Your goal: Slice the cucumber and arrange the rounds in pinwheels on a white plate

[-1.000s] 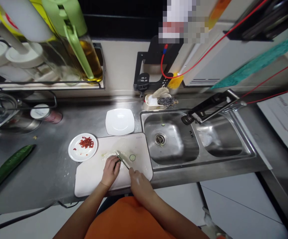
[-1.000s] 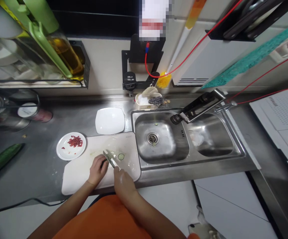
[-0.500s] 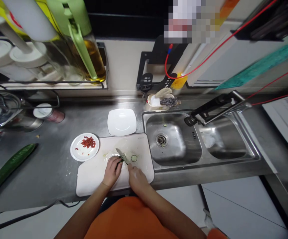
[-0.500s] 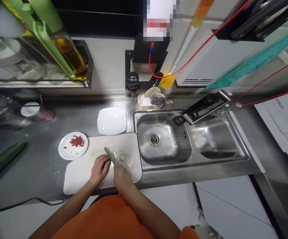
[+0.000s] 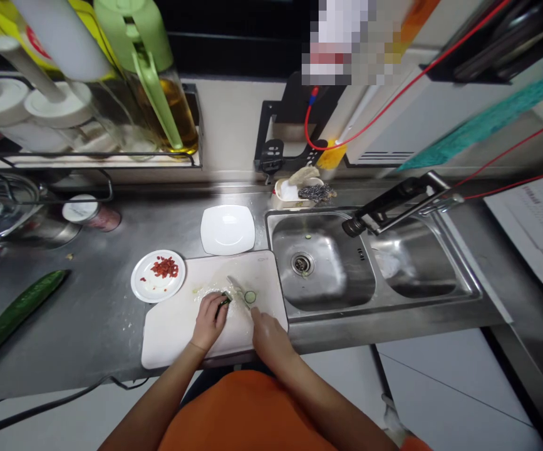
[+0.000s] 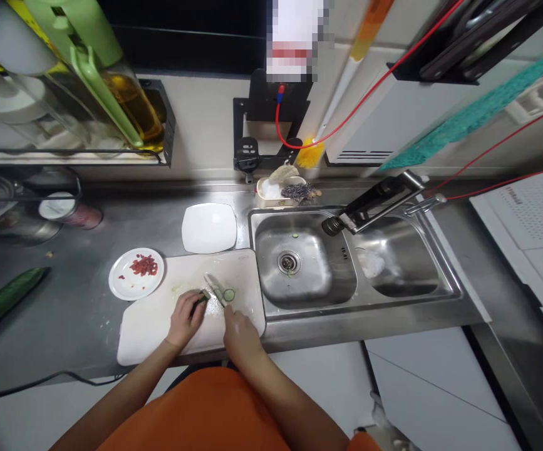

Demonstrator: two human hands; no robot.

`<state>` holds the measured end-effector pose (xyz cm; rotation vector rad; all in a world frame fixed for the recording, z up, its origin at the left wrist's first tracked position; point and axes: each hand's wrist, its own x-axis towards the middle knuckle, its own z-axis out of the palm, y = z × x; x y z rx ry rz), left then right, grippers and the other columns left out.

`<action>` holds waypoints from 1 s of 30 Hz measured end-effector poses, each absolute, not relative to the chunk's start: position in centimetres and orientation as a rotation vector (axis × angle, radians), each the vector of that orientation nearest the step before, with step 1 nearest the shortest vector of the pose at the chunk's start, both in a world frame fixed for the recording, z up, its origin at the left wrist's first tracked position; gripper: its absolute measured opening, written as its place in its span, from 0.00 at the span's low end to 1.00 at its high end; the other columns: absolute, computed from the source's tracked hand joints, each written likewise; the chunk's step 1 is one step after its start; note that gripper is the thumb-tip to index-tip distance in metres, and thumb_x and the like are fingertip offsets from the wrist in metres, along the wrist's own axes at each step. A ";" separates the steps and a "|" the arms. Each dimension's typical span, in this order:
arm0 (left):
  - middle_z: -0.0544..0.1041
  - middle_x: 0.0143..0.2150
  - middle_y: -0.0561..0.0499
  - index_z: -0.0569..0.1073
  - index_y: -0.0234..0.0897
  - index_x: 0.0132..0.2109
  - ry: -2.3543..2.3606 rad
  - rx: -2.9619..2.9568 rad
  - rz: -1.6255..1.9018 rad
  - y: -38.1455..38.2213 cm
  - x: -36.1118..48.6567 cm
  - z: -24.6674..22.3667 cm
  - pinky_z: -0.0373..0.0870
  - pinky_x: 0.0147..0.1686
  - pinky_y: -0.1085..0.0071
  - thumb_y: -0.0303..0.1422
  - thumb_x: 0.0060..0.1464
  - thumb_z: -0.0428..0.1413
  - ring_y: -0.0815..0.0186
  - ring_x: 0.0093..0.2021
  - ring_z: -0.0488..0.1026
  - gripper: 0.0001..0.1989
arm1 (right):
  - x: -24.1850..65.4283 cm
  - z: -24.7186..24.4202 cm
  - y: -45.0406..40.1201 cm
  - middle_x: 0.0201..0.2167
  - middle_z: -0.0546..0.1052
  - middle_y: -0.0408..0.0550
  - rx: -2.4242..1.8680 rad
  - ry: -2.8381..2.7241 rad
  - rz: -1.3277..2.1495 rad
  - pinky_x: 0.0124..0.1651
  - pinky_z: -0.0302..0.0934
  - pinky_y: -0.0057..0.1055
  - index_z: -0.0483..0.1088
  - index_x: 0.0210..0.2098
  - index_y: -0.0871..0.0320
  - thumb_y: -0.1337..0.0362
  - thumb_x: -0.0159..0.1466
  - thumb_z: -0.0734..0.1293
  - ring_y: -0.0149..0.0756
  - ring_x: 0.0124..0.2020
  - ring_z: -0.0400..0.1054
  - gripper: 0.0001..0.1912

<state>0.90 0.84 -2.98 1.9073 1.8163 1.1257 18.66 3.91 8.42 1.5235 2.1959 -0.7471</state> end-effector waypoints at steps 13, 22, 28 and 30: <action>0.71 0.43 0.44 0.69 0.37 0.44 1.831 1.919 1.105 0.8 0.9 -2.9 0.69 0.48 0.60 0.29 0.57 0.51 0.61 0.48 0.68 0.08 | 17.8 11.1 2.4 0.38 0.73 0.54 1.452 2.151 -0.750 0.38 0.62 0.26 0.61 0.52 0.61 0.78 0.64 0.52 0.38 0.40 0.70 0.20; 0.71 0.43 0.44 0.69 0.36 0.44 1.843 1.926 1.098 0.9 1.0 -2.6 0.69 0.48 0.62 0.29 0.57 0.50 0.62 0.47 0.68 0.08 | 17.5 10.8 2.0 0.37 0.74 0.52 1.473 2.155 -0.712 0.36 0.60 0.24 0.62 0.50 0.60 0.78 0.64 0.53 0.36 0.38 0.70 0.18; 0.72 0.43 0.44 0.70 0.37 0.43 1.847 1.924 1.094 0.9 1.0 -2.6 0.69 0.48 0.61 0.29 0.57 0.50 0.61 0.47 0.68 0.07 | 17.4 10.5 2.0 0.36 0.74 0.54 1.472 2.209 -0.695 0.37 0.61 0.25 0.61 0.52 0.62 0.78 0.63 0.53 0.37 0.38 0.70 0.19; 0.72 0.43 0.44 0.70 0.37 0.43 1.849 1.918 1.092 0.9 1.0 -2.7 0.69 0.48 0.61 0.29 0.57 0.50 0.61 0.48 0.68 0.08 | 17.3 10.5 2.1 0.36 0.73 0.54 1.460 2.223 -0.692 0.38 0.61 0.25 0.62 0.51 0.62 0.78 0.63 0.53 0.37 0.37 0.70 0.19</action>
